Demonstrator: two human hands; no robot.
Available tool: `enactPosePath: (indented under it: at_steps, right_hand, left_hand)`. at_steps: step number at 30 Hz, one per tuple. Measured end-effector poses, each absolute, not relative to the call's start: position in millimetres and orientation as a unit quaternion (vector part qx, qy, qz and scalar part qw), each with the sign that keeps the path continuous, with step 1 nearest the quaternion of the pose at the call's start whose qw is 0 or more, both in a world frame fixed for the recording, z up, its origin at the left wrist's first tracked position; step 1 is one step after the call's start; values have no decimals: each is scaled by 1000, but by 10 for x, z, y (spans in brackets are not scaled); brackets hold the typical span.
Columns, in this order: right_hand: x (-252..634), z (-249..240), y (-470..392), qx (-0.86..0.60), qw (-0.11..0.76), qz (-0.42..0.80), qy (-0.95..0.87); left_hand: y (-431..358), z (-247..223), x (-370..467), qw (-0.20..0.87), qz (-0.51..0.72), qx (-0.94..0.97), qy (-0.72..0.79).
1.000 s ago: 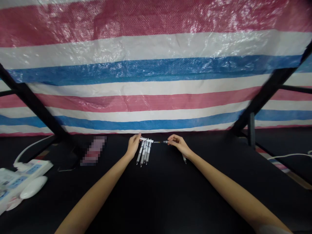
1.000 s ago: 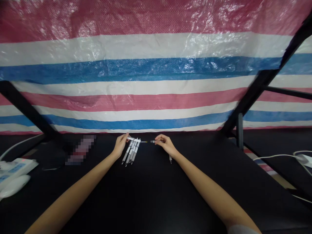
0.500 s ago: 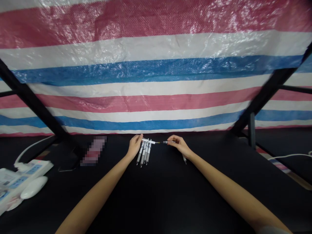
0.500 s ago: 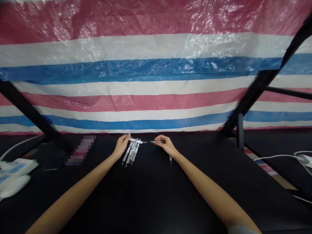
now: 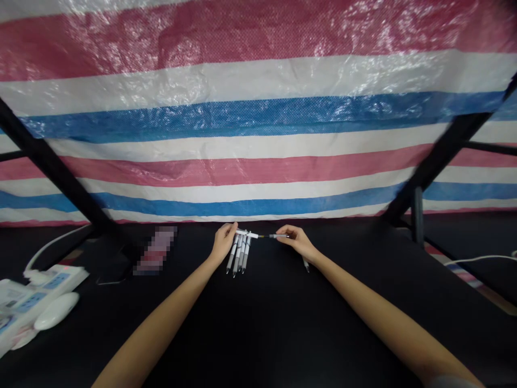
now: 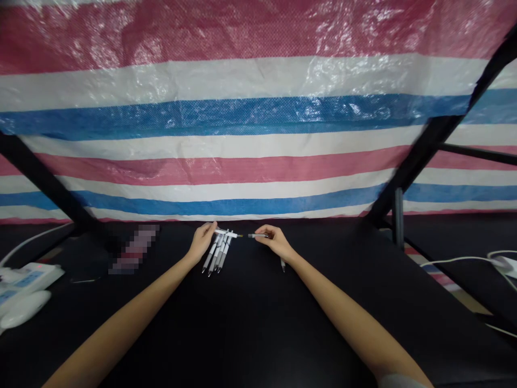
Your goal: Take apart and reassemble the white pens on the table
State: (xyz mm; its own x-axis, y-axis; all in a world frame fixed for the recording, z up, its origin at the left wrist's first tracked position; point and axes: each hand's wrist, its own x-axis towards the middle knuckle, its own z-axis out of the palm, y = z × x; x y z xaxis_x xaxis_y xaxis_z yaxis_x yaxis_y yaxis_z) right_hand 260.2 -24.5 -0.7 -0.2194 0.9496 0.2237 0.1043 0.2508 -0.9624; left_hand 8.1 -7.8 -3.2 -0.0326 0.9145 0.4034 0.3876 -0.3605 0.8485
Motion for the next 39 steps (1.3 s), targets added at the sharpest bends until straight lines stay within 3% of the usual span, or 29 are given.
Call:
enactPosePath:
  at_steps: [13,39]
  right_hand:
    - [2606,-30,-225,-435,433,422,-667]
    - [2594,6,-249,-452,391,414,-686]
  left_hand:
    - [-46,-124,125,231,484,745,397]
    - [-33,-136,121,207,464,756,413]
